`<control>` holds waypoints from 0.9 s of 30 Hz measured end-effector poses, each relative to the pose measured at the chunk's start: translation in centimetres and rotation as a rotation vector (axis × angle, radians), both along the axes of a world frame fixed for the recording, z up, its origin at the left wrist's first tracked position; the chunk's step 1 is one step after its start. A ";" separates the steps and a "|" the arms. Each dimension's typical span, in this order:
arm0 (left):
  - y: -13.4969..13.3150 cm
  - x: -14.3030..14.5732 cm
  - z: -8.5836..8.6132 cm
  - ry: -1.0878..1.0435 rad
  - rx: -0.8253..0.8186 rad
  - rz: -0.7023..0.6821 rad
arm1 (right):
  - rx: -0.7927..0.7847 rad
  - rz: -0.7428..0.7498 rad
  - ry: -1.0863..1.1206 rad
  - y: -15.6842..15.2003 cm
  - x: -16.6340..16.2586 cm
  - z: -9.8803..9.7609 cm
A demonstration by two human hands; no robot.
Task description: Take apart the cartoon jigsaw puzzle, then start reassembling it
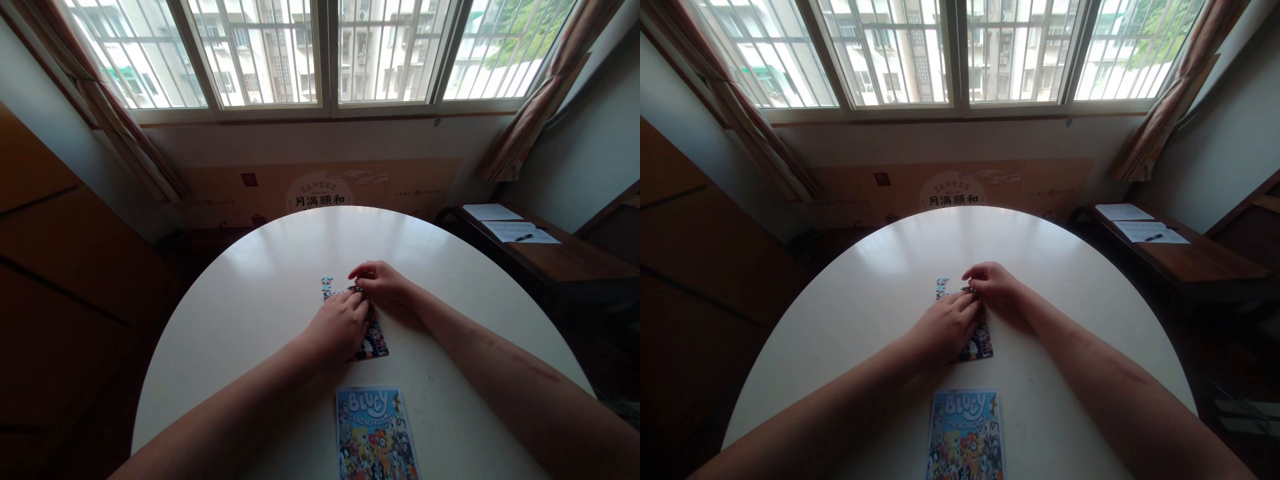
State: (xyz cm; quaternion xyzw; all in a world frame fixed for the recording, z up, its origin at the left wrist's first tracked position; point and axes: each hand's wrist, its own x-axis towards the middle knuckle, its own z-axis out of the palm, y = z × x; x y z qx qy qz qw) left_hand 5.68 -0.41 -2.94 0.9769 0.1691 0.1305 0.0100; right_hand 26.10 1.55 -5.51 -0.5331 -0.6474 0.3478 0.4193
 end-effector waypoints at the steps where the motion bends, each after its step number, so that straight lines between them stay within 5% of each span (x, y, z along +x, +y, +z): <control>1: 0.0 0.0 0.0 -0.001 -0.001 0.000 | 0.010 0.000 -0.022 0.0 0.0 0.1; 14: 0.0 0.1 -0.1 -0.012 0.017 -0.008 | 0.088 0.024 -0.129 -0.1 0.1 0.2; 27: 0.1 0.0 -0.1 0.005 -0.005 -0.008 | 0.075 0.058 0.057 -0.1 -0.3 -0.4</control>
